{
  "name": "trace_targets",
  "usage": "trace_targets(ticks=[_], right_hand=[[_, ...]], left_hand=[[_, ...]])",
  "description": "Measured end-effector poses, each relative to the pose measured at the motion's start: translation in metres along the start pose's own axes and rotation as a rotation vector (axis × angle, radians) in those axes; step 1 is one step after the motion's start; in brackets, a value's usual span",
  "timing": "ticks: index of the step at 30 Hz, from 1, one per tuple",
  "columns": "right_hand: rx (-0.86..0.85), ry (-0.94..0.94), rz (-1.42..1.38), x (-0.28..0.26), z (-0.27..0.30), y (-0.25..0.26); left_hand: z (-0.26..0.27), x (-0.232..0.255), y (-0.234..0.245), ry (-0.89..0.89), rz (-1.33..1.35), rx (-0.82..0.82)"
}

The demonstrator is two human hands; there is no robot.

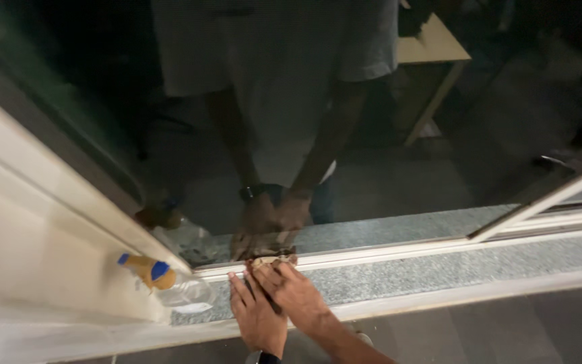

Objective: The person cleans a large glass window pane using a cloth. They wipe the lower frame and the glass surface with repetitive back-and-forth motions, focusing on the bottom section of the window.

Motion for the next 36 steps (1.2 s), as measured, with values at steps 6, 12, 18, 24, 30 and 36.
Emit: trace_targets(ticks=[6, 12, 18, 24, 30, 36], right_hand=[[-0.315, -0.340, 0.115, 0.100, 0.094, -0.049], [-0.065, -0.633, 0.074, 0.208, 0.188, -0.026], [0.088, -0.829, 0.075, 0.263, 0.243, 0.055], [0.207, -0.757, 0.258, 0.284, 0.267, 0.060], [0.415, -0.832, 0.028, 0.282, 0.252, 0.038], [0.523, -0.623, -0.031, 0.239, 0.225, 0.003]], left_hand=[[-0.002, 0.000, -0.007, 0.076, -0.073, -0.047], [0.002, 0.000, -0.013, 0.019, -0.023, 0.131], [0.001, -0.006, -0.025, 0.000, -0.022, 0.156], [0.001, -0.012, -0.037, 0.002, -0.051, 0.166], [0.002, -0.013, -0.040, -0.014, -0.083, 0.154], [0.000, -0.012, -0.033, 0.092, -0.118, -0.022]])
Point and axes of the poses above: each hand's wrist, its own z-axis away from the middle knuckle, its own y-axis out of the back of the hand, x = y × z, the point moved 1 cm from there along -z, towards the middle knuckle, and after that the axes turned 3 degrees about -x, right-handed, at the moved point
